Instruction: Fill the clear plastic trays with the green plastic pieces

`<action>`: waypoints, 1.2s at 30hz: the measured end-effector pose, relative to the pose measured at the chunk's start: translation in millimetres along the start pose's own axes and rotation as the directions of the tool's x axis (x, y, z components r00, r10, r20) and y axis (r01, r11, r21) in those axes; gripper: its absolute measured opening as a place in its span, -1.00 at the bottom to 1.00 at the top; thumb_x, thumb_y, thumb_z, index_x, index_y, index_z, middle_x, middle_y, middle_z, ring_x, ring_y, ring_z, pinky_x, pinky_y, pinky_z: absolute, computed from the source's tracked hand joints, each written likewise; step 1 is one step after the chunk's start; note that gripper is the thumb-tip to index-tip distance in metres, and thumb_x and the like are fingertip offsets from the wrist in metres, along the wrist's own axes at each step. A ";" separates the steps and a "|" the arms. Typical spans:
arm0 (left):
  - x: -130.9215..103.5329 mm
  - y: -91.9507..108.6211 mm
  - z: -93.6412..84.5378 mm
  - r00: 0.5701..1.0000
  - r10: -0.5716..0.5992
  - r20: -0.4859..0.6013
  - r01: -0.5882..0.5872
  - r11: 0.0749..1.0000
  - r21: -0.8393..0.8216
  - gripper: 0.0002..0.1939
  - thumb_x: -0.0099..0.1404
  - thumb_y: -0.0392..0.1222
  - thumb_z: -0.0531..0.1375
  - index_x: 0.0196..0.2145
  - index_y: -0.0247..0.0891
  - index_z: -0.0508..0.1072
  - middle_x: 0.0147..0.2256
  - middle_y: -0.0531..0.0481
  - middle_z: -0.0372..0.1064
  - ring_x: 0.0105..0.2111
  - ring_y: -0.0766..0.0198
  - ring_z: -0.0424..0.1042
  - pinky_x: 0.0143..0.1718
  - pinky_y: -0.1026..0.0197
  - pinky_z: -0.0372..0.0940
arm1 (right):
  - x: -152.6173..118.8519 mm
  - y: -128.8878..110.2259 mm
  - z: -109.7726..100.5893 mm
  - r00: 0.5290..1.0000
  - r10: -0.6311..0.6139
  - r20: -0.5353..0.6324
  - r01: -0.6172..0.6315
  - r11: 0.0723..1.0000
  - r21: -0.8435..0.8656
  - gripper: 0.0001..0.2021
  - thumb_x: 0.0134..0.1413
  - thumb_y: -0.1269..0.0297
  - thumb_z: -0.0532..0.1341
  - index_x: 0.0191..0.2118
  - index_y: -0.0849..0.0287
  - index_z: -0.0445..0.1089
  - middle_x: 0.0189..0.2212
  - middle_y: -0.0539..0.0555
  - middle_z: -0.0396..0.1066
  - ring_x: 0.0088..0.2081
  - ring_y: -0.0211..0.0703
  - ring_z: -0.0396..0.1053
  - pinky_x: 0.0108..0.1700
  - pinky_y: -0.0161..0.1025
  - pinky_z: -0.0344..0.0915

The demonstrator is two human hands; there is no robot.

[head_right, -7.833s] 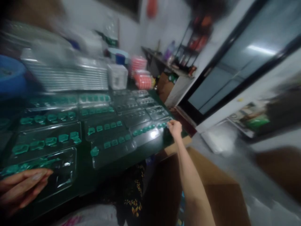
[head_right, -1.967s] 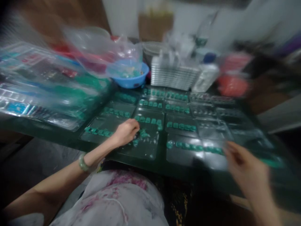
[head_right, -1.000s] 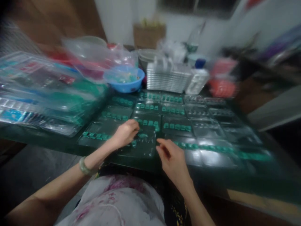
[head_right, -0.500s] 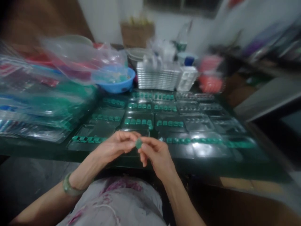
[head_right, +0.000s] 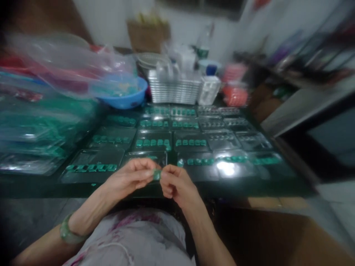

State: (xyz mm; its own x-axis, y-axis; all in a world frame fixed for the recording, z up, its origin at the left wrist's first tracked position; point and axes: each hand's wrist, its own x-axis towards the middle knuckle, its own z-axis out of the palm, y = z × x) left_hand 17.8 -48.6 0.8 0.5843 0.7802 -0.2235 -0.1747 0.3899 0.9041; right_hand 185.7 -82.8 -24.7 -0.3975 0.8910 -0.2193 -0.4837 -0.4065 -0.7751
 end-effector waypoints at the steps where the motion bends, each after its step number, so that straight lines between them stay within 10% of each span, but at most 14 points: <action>1: 0.8 -1.5 1.9 1.000 -0.005 -0.021 0.005 1.000 0.006 -0.87 0.10 -0.19 0.22 -0.43 -0.31 0.38 -0.61 0.13 0.13 -0.65 0.50 -0.01 -0.66 0.35 -0.19 | -1.1 -0.3 -0.6 0.997 -0.045 -0.059 0.041 0.997 -0.066 -0.80 -0.03 0.22 0.22 -0.47 0.17 0.19 -0.67 -0.17 0.03 -0.69 -0.47 -0.07 -0.69 -0.46 -0.14; 4: 4.7 -5.8 8.7 0.991 -0.015 -0.130 0.026 0.996 0.086 -0.85 0.12 -0.16 0.21 -0.43 -0.29 0.34 -0.63 0.15 0.13 -0.68 0.50 -0.03 -0.68 0.35 -0.23 | -6.9 -0.7 -0.9 0.913 -0.326 -0.244 0.208 0.888 -0.410 -0.83 -0.04 0.24 0.22 -0.30 0.15 0.29 -0.58 -0.11 0.17 -0.62 -0.43 0.08 -0.63 -0.44 0.03; 10: 16.3 -10.4 23.7 0.981 -0.031 -0.194 0.058 0.989 0.138 -0.80 0.08 -0.12 0.24 -0.40 -0.27 0.33 -0.60 0.16 0.16 -0.67 0.51 0.04 -0.69 0.39 -0.17 | -20.1 -1.8 -5.1 0.811 -0.570 -0.130 0.257 0.548 -0.796 -0.85 -0.03 0.31 0.21 -0.26 0.12 0.38 -0.41 -0.01 0.31 -0.42 -0.30 0.25 -0.40 -0.34 0.20; 15: 29.1 -17.2 34.4 0.983 -0.056 -0.176 0.072 0.994 0.084 -0.74 0.06 -0.08 0.26 -0.35 -0.26 0.35 -0.63 0.17 0.16 -0.67 0.49 0.09 -0.71 0.40 -0.13 | -30.7 -4.4 -15.4 0.805 -0.575 -0.145 0.258 0.559 -0.788 -0.86 -0.04 0.33 0.22 -0.27 0.12 0.41 -0.43 -0.01 0.32 -0.42 -0.29 0.25 -0.39 -0.33 0.21; 22: 37.4 -24.5 47.0 0.977 0.087 -0.192 -0.046 0.977 0.206 -0.84 0.07 -0.15 0.25 -0.39 -0.25 0.40 -0.60 0.12 0.24 -0.62 0.45 0.16 -0.66 0.40 -0.02 | -36.7 -4.3 -22.7 0.771 -0.495 -0.401 0.228 0.802 -0.552 -0.83 0.03 0.20 0.16 -0.28 0.18 0.35 -0.56 -0.06 0.29 -0.59 -0.37 0.19 -0.57 -0.39 0.14; 27: 31.9 -20.0 41.9 0.930 0.230 -0.288 -0.132 0.937 0.323 -0.87 0.07 -0.18 0.25 -0.39 -0.23 0.42 -0.49 0.08 0.33 -0.54 0.42 0.21 -0.55 0.38 0.08 | -26.1 -0.2 -26.0 0.696 -0.587 -0.415 0.166 0.693 -0.702 -0.77 -0.05 0.23 0.22 -0.59 0.21 0.26 -0.66 -0.09 0.18 -0.58 -0.37 0.15 -0.51 -0.38 0.14; 32: 28.1 -15.9 43.5 0.901 0.275 -0.335 -0.145 0.920 0.365 -0.88 0.05 -0.20 0.26 -0.40 -0.24 0.42 -0.47 0.07 0.36 -0.48 0.37 0.27 -0.45 0.34 0.16 | -28.5 -0.1 -17.1 0.725 -0.628 -0.285 0.258 0.630 -0.732 -0.70 0.01 0.32 0.15 -0.08 0.11 0.27 -0.33 0.02 0.33 -0.40 -0.29 0.28 -0.41 -0.36 0.24; 36: 32.1 -20.5 49.0 0.924 0.240 -0.297 -0.131 0.930 0.342 -0.87 0.04 -0.19 0.27 -0.40 -0.23 0.44 -0.47 0.05 0.37 -0.47 0.35 0.29 -0.43 0.34 0.18 | -31.2 1.8 -14.1 0.694 -0.678 -0.242 0.258 0.548 -0.795 -0.81 -0.03 0.30 0.20 -0.22 0.11 0.36 -0.43 0.00 0.31 -0.43 -0.27 0.27 -0.44 -0.33 0.22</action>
State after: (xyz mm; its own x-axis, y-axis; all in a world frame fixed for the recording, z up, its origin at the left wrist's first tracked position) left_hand 79.0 -55.6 -7.1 0.2623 0.9600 -0.0981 0.0319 0.0930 0.9952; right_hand 208.2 -108.5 -27.6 0.2404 0.9430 0.2300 0.2523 0.1681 -0.9529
